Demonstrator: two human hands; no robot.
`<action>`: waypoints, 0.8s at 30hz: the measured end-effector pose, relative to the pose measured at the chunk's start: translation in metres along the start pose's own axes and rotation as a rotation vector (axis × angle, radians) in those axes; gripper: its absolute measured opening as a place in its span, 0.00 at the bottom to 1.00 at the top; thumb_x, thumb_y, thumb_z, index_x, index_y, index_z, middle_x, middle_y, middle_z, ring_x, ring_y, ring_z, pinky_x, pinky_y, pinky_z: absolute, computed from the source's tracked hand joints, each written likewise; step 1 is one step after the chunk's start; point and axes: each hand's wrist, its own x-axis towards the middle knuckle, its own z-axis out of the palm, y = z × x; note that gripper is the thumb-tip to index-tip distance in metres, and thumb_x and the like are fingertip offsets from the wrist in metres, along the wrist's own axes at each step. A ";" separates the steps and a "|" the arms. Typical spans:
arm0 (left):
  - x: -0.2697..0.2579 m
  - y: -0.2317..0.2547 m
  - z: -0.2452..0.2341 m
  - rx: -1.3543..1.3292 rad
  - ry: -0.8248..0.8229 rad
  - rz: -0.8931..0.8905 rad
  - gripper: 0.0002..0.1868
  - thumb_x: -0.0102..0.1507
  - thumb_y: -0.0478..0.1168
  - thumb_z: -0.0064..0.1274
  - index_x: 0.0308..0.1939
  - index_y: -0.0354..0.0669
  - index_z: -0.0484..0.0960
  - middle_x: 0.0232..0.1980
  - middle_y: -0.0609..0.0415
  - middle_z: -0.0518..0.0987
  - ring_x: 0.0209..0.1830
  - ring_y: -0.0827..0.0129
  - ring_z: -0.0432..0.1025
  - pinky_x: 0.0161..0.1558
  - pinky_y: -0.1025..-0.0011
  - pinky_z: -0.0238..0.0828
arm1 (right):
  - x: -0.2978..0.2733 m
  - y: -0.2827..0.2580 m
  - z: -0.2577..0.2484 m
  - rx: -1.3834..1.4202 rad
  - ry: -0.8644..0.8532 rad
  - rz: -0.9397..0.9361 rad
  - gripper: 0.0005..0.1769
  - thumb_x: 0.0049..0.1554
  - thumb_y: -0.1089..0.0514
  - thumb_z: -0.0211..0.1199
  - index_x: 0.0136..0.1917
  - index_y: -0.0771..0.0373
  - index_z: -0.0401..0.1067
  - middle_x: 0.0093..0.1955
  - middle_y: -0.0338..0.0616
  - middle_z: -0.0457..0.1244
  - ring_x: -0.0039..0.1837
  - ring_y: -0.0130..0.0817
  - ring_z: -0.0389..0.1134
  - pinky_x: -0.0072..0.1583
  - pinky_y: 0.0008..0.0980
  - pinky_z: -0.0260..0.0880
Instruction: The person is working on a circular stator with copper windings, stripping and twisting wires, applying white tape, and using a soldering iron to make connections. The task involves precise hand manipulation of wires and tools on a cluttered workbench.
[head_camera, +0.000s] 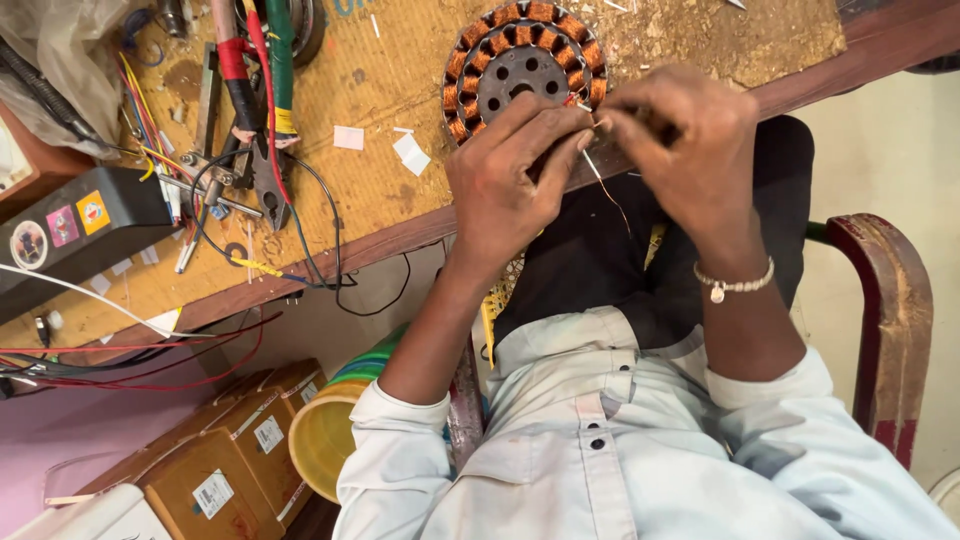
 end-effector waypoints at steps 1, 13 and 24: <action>0.001 0.000 0.001 0.004 0.024 0.007 0.08 0.64 0.36 0.65 0.47 0.47 0.86 0.46 0.60 0.83 0.42 0.74 0.82 0.43 0.75 0.80 | -0.003 -0.004 -0.002 -0.029 -0.010 0.019 0.07 0.64 0.64 0.76 0.50 0.67 0.79 0.48 0.46 0.70 0.45 0.33 0.71 0.46 0.29 0.69; -0.006 -0.004 0.011 0.105 0.124 0.139 0.10 0.63 0.34 0.66 0.47 0.45 0.86 0.43 0.58 0.83 0.39 0.70 0.80 0.38 0.75 0.77 | 0.020 -0.005 -0.010 -0.109 -0.070 -0.117 0.05 0.63 0.65 0.74 0.50 0.67 0.78 0.48 0.47 0.70 0.46 0.35 0.72 0.46 0.32 0.71; -0.009 -0.011 0.015 0.091 0.126 0.129 0.10 0.62 0.33 0.65 0.47 0.46 0.86 0.43 0.58 0.83 0.39 0.74 0.80 0.37 0.76 0.78 | 0.015 -0.005 -0.009 -0.077 -0.022 -0.117 0.06 0.64 0.63 0.74 0.49 0.67 0.78 0.45 0.48 0.70 0.45 0.36 0.72 0.46 0.33 0.71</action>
